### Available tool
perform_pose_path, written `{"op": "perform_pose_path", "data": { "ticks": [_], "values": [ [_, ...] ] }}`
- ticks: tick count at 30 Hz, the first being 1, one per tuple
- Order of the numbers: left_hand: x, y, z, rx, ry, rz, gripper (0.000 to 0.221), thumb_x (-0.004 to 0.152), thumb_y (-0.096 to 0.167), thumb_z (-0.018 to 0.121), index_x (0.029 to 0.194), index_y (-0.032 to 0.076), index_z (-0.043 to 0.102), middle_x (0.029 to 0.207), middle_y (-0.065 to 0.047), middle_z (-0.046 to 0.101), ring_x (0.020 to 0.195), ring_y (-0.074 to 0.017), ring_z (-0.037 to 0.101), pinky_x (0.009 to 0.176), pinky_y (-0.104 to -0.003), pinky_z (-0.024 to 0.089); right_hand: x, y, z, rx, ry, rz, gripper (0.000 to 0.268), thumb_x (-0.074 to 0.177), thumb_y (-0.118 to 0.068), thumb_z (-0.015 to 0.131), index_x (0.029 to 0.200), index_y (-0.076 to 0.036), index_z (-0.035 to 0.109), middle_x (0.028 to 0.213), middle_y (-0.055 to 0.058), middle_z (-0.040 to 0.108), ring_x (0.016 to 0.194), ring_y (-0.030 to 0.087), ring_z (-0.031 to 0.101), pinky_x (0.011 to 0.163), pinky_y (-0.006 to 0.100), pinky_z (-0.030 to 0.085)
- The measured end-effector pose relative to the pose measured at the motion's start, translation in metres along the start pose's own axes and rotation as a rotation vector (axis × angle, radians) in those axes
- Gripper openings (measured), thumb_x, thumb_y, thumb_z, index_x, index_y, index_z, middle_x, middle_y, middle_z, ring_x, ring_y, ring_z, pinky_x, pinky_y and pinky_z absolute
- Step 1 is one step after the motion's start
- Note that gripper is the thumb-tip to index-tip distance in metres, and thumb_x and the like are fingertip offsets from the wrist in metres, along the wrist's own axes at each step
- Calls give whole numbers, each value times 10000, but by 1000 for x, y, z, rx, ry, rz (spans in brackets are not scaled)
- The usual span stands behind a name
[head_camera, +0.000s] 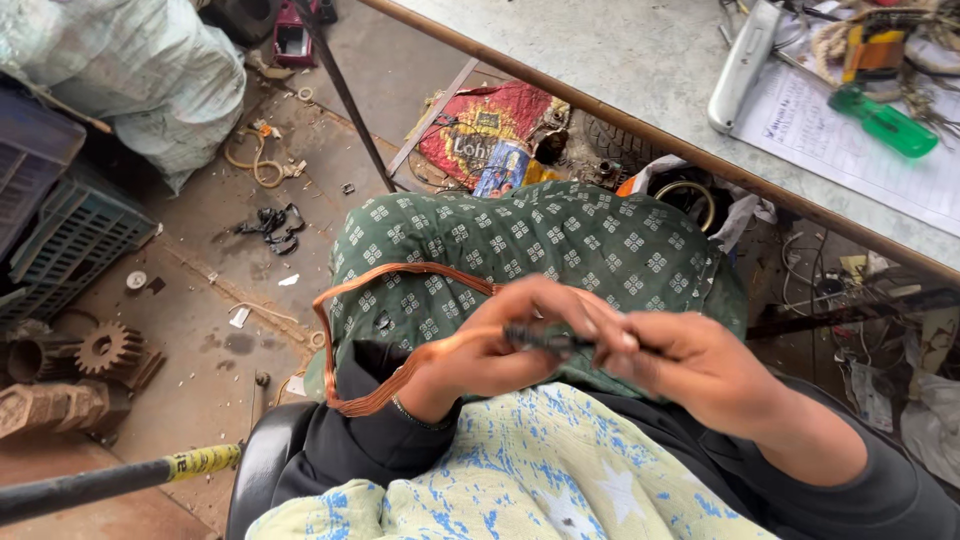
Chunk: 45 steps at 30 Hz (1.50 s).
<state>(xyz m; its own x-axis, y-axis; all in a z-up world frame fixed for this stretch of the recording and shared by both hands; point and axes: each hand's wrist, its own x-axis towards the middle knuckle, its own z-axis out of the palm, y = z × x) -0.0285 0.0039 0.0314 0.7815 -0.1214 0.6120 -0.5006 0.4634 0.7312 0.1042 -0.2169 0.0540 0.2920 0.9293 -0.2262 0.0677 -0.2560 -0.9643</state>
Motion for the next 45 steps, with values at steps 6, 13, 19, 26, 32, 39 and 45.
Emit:
{"op": "perform_pose_path", "data": {
  "ticks": [6,13,19,26,32,39,45],
  "values": [
    [-2,5,-7,347,17,-8,199,967,-31,762,1148,46,739,1174,-66,725,1150,-207,709,1021,-327,585,-1,25,-7,417,-109,31,221,1023,-104,615,1104,78,713,783,0,584,674,57,463,557,245,355],
    [-11,-45,-8,336,412,-66,165,882,-8,821,1034,25,768,1001,-51,733,899,-146,685,805,-297,545,6,13,-1,-163,239,-209,201,981,-139,637,1068,29,705,877,2,703,749,45,601,625,202,478],
    [-5,-57,21,485,377,-125,53,939,-5,782,952,44,765,927,-74,728,858,-161,680,756,-315,539,54,24,-44,-468,705,-412,207,1078,-162,619,1116,26,697,918,-47,624,754,20,543,650,196,429],
    [6,2,3,1183,375,90,381,782,-142,623,1120,0,728,1006,-171,688,879,-315,667,762,-390,548,36,31,-57,-128,612,-160,194,1067,-169,617,1124,-19,725,780,-63,549,659,-2,421,566,192,323],
    [7,-27,-26,1173,589,-419,197,866,226,818,1042,145,782,1020,-37,790,740,-171,726,648,-318,568,35,26,-28,-224,412,-275,209,1031,-148,620,1136,11,706,974,-5,712,851,-17,575,721,172,470],
    [3,-27,-28,1094,502,-89,304,865,232,801,1119,87,718,1141,-92,718,966,-185,693,790,-288,557,26,32,-26,-65,407,-41,245,1011,-153,633,1156,18,730,788,8,640,617,24,434,522,208,321],
    [-4,-43,-45,237,634,-232,323,954,126,757,1263,106,666,985,-42,755,909,-84,695,817,-246,584,29,39,-29,-18,361,-76,242,1002,-143,644,1157,25,723,771,15,630,653,41,483,547,215,372]
  ]
}}
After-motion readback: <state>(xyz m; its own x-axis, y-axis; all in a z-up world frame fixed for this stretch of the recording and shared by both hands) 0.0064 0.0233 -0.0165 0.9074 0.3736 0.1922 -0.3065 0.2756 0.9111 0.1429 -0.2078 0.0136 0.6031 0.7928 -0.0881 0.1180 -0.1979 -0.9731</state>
